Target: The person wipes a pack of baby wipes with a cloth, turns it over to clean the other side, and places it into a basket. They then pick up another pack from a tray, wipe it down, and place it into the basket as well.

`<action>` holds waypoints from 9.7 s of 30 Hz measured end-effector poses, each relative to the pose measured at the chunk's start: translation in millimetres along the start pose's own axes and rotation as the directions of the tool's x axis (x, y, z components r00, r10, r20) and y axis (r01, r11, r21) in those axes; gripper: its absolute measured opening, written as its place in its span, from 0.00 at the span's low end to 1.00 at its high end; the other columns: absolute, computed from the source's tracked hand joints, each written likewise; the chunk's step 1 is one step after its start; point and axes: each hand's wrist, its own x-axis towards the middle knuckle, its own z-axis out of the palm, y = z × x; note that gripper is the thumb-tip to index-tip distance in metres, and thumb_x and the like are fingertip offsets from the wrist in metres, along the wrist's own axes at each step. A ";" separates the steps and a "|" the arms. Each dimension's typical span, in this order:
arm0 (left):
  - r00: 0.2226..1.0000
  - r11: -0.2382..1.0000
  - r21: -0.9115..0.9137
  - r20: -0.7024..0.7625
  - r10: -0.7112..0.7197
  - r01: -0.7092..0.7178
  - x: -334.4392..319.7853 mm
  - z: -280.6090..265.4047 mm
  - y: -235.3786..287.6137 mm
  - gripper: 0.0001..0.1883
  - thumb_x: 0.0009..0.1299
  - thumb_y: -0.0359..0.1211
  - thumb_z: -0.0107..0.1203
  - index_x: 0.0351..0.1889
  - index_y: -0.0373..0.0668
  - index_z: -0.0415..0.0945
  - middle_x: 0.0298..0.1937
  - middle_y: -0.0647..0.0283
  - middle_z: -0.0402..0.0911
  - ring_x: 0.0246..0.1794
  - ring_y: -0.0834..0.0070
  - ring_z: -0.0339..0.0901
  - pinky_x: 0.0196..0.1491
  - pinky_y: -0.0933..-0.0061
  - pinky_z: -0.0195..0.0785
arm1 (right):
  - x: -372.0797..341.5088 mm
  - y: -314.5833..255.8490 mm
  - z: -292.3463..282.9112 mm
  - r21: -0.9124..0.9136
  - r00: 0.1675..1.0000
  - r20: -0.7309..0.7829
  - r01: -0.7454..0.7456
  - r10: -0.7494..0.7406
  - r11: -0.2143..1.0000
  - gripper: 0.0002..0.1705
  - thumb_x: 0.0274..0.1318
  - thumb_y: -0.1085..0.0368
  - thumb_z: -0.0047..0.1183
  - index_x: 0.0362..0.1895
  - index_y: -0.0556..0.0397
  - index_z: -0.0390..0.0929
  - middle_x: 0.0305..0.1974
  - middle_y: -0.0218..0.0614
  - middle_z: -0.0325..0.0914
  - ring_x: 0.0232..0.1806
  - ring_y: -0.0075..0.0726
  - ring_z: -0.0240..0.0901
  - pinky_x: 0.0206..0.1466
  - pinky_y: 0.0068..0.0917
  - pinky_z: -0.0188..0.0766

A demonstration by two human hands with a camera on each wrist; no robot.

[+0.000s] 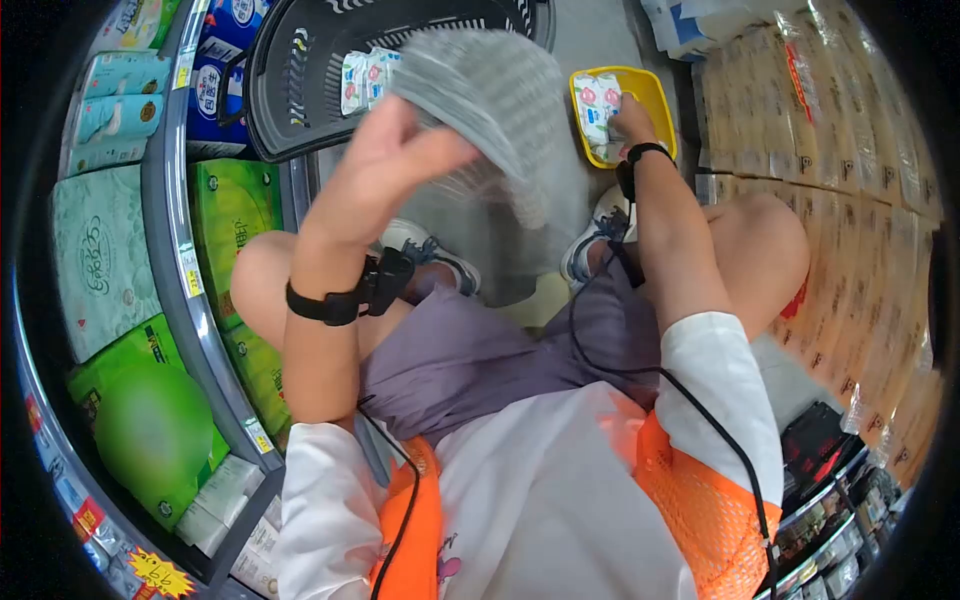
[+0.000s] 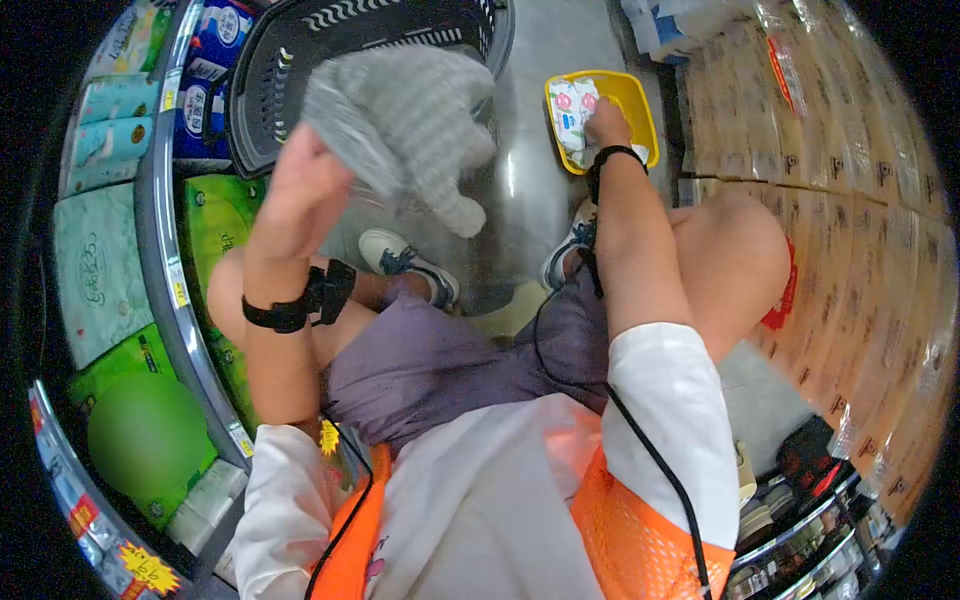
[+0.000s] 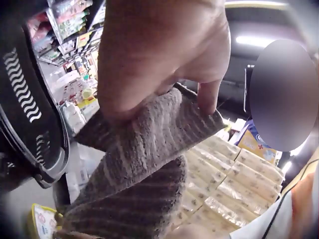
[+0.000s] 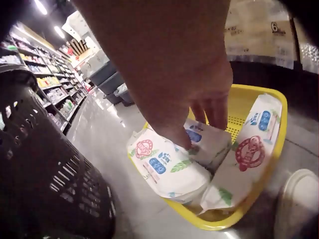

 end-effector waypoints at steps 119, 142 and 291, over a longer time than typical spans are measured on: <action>0.690 0.879 0.271 -0.544 0.477 -0.393 38.3 1.7 24.0 0.20 0.83 0.32 0.45 0.69 0.34 0.70 0.64 0.55 0.78 0.59 0.71 0.79 0.62 0.70 0.72 | -260.4 -262.5 -255.5 0.675 0.401 0.263 -0.726 -0.878 -0.130 0.44 0.75 0.29 0.25 0.80 0.46 0.57 0.74 0.36 0.67 0.73 0.44 0.69 0.77 0.45 0.62; 0.789 0.248 0.851 0.267 0.553 -0.462 37.0 36.3 1.7 0.18 0.66 0.29 0.61 0.55 0.38 0.84 0.60 0.46 0.80 0.64 0.38 0.72 0.68 0.47 0.66 | -219.9 -244.7 -281.0 0.895 0.706 0.084 -0.364 -0.703 -0.258 0.30 0.79 0.44 0.36 0.67 0.52 0.73 0.58 0.39 0.83 0.55 0.36 0.83 0.62 0.36 0.79; 0.568 0.832 0.316 -0.617 0.545 -0.456 44.9 -27.7 23.0 0.14 0.72 0.21 0.53 0.55 0.32 0.78 0.50 0.60 0.85 0.50 0.72 0.83 0.54 0.72 0.75 | -241.9 -270.9 -271.4 0.931 0.715 0.214 0.056 -0.665 0.360 0.31 0.67 0.47 0.61 0.60 0.61 0.75 0.50 0.39 0.83 0.47 0.26 0.84 0.50 0.26 0.81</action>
